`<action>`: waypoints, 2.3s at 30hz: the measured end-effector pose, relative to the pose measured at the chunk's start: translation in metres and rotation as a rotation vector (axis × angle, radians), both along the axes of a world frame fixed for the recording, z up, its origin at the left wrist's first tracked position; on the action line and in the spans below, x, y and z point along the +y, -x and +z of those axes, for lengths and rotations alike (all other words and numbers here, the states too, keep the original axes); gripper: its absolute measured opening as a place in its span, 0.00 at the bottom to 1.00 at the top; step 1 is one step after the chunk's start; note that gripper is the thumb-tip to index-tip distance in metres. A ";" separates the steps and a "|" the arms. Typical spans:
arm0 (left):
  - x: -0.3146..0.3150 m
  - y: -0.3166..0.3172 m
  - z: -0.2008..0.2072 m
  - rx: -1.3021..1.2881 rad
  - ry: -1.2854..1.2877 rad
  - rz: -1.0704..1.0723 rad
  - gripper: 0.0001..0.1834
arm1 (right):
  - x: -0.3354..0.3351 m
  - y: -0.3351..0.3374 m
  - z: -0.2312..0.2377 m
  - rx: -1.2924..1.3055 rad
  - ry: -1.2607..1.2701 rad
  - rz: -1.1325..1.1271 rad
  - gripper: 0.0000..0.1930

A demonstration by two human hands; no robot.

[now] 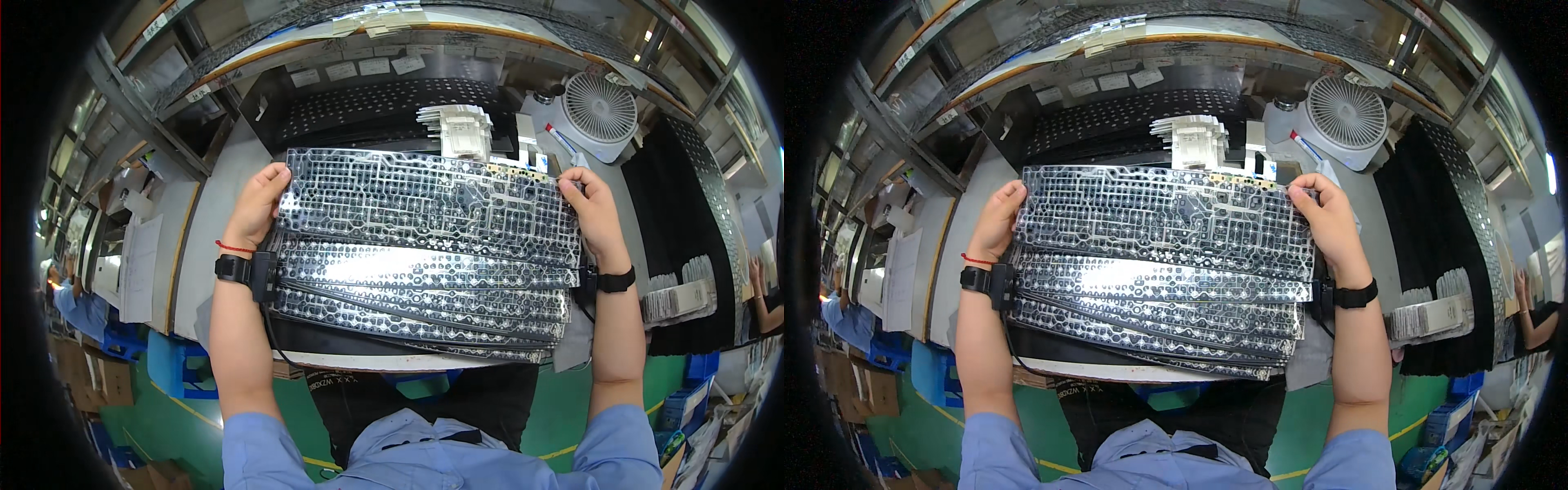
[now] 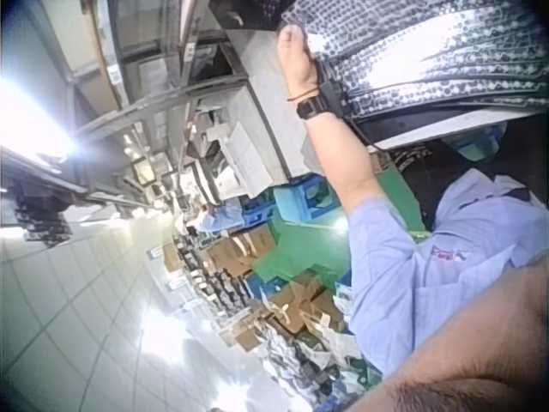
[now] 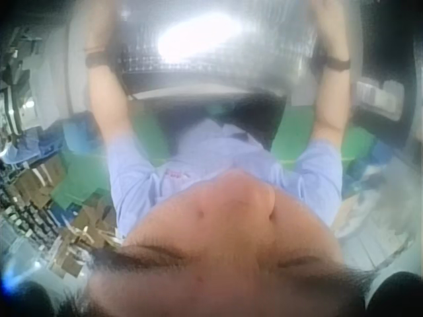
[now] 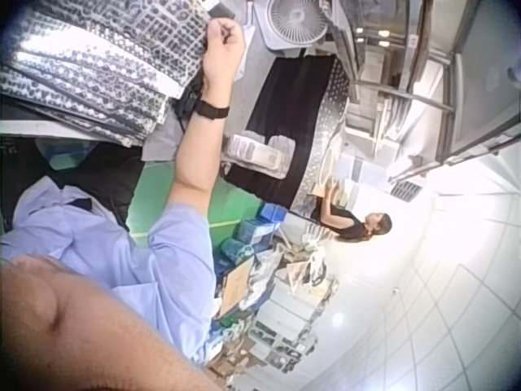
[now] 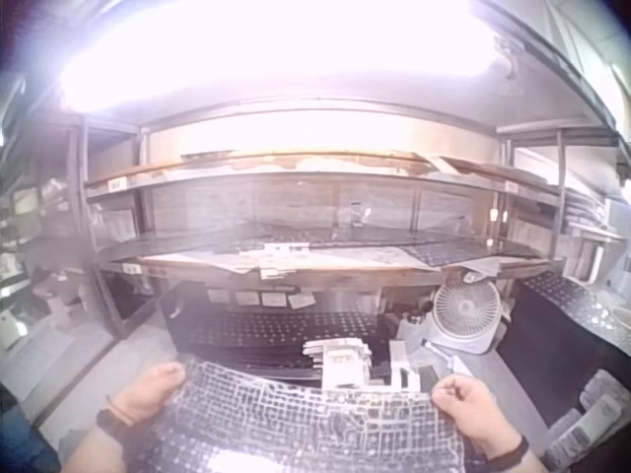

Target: Inspecting and sorting metal or plastic mesh-like components at an assembly station.

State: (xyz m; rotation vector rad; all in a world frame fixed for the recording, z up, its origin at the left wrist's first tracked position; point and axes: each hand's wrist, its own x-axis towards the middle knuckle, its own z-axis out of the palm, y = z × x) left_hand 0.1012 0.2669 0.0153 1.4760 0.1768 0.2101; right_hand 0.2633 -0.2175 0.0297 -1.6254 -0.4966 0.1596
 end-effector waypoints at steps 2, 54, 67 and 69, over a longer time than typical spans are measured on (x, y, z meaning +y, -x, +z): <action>-0.003 -0.002 0.000 -0.043 0.024 0.074 0.10 | 0.000 -0.002 -0.002 0.001 -0.048 -0.022 0.05; 0.005 -0.009 0.000 -0.188 0.224 0.369 0.19 | -0.007 -0.006 -0.002 0.024 0.023 -0.019 0.22; 0.009 0.001 0.002 -0.047 0.083 0.183 0.20 | -0.003 0.007 0.006 0.016 0.218 0.134 0.11; 0.005 0.001 0.003 -0.039 0.088 0.176 0.20 | -0.001 0.008 0.006 0.017 0.171 0.097 0.07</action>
